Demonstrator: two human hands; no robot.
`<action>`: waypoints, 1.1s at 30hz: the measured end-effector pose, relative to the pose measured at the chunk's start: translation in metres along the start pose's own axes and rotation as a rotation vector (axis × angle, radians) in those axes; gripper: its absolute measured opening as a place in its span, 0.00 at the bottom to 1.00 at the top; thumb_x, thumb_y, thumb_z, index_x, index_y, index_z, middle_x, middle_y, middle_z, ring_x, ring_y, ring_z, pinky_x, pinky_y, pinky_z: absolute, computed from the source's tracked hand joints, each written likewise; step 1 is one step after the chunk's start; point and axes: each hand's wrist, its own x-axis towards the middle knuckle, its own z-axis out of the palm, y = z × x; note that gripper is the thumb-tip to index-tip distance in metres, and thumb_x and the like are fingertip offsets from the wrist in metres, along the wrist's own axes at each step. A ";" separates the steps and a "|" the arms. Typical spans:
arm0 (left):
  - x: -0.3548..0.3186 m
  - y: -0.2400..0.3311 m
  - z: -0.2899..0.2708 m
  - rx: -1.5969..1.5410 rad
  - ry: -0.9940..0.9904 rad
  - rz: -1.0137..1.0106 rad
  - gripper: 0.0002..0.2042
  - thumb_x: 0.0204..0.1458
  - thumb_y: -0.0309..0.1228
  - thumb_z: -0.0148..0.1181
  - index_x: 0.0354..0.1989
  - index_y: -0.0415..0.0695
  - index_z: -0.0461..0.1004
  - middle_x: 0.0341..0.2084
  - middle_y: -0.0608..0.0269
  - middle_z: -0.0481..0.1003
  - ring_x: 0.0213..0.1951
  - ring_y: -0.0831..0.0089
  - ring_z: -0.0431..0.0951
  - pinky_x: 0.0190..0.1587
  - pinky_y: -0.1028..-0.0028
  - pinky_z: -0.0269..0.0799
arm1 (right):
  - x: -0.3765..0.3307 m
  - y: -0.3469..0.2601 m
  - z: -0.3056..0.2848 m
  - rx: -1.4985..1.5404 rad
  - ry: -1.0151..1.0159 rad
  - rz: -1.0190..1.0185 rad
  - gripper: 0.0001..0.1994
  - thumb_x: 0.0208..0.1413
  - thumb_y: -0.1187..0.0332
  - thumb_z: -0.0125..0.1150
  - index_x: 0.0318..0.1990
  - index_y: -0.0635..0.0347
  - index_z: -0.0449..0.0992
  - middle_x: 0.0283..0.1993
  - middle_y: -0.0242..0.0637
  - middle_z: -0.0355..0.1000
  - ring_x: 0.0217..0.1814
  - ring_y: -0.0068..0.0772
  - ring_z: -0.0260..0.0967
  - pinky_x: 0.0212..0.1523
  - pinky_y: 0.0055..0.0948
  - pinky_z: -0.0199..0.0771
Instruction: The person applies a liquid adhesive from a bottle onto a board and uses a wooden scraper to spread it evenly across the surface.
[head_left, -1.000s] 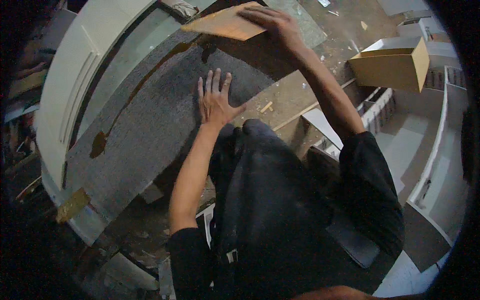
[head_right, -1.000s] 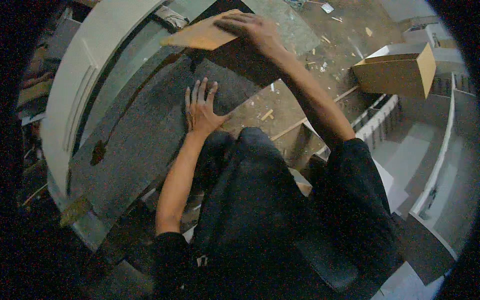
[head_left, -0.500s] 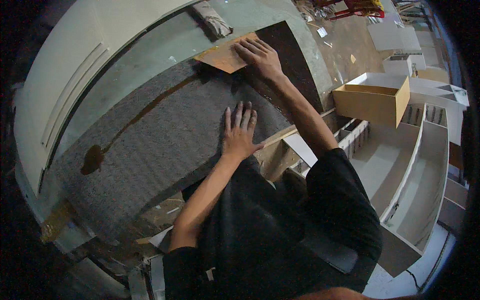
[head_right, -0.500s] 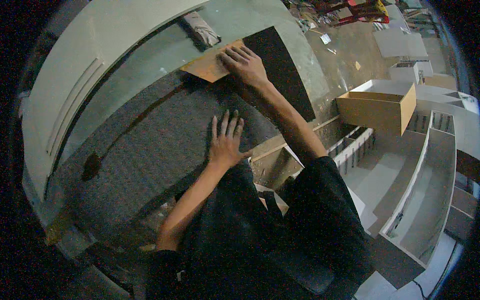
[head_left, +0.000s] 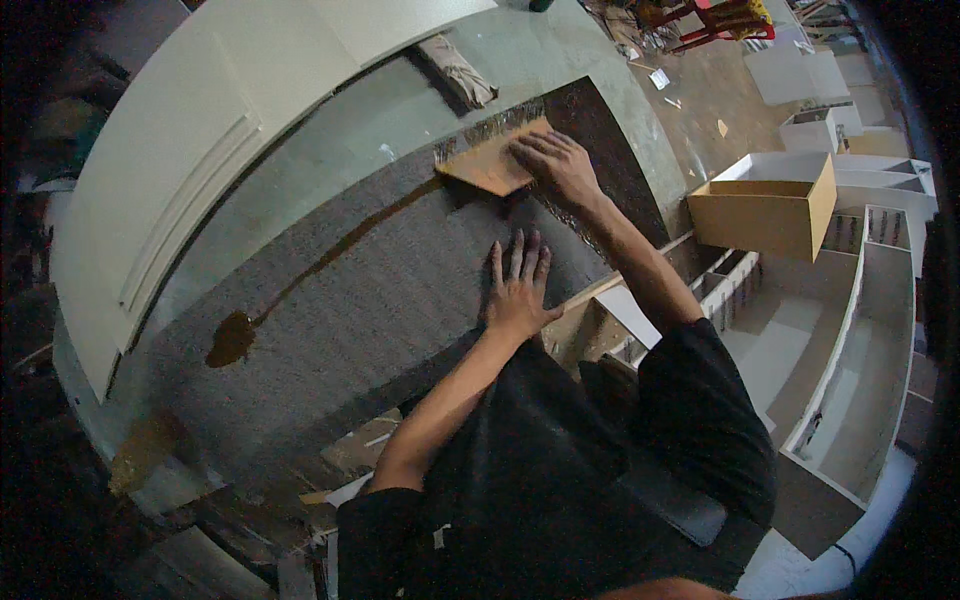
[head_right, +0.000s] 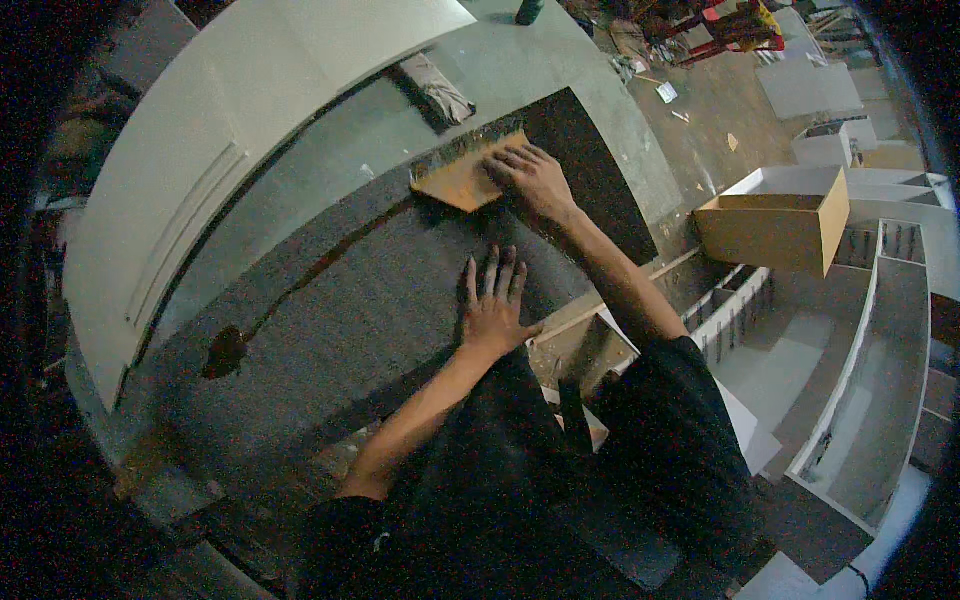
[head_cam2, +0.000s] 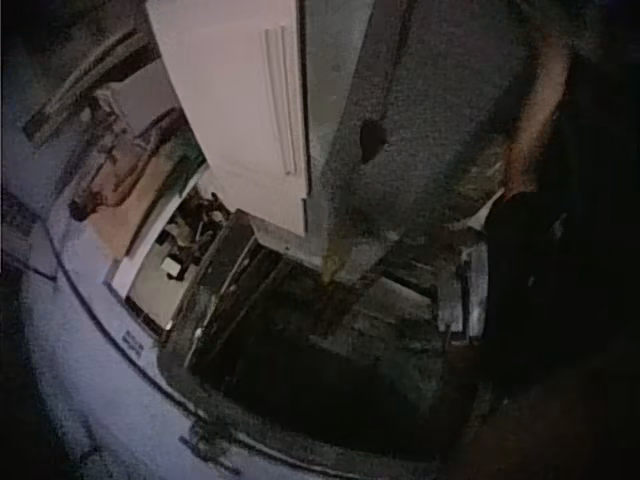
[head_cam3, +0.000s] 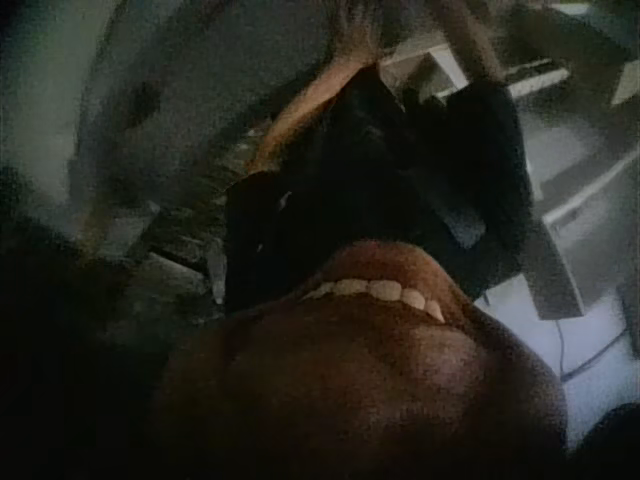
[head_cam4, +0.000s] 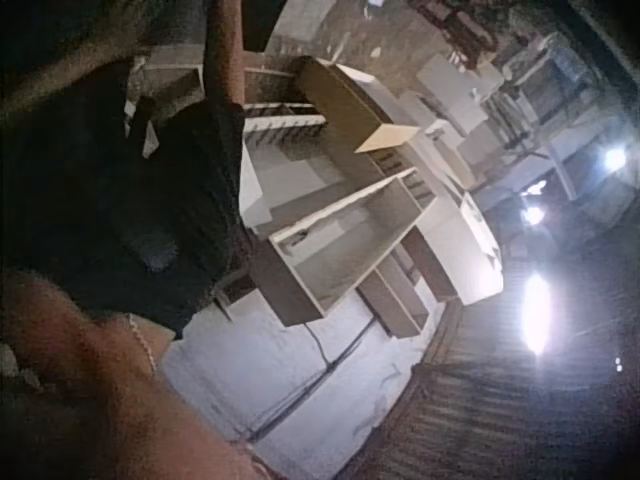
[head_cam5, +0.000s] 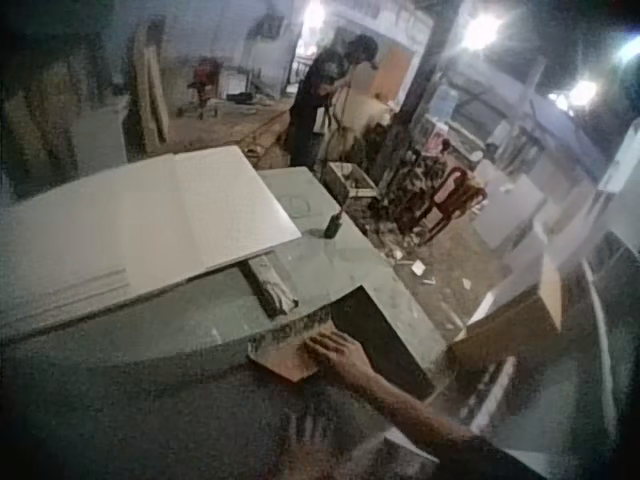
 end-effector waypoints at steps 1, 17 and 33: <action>-0.001 -0.001 0.000 0.003 0.002 -0.005 0.52 0.44 0.64 0.61 0.72 0.41 0.55 0.76 0.50 0.42 0.76 0.50 0.35 0.73 0.39 0.26 | -0.001 -0.004 -0.006 0.006 -0.018 -0.017 0.20 0.56 0.63 0.59 0.58 0.46 0.75 0.62 0.34 0.73 0.65 0.39 0.69 0.68 0.43 0.65; -0.001 0.003 -0.007 -0.027 -0.018 -0.017 0.52 0.41 0.62 0.65 0.71 0.41 0.56 0.75 0.51 0.45 0.76 0.51 0.39 0.73 0.41 0.24 | 0.018 0.003 0.022 -0.079 0.077 0.121 0.21 0.50 0.70 0.60 0.54 0.47 0.78 0.56 0.30 0.77 0.60 0.33 0.72 0.62 0.38 0.65; 0.004 0.010 -0.002 0.070 0.076 0.002 0.54 0.39 0.65 0.63 0.72 0.41 0.55 0.75 0.50 0.45 0.76 0.50 0.39 0.74 0.41 0.28 | 0.015 0.007 0.014 -0.004 0.025 0.079 0.20 0.53 0.66 0.58 0.55 0.44 0.76 0.57 0.30 0.76 0.61 0.35 0.70 0.66 0.40 0.60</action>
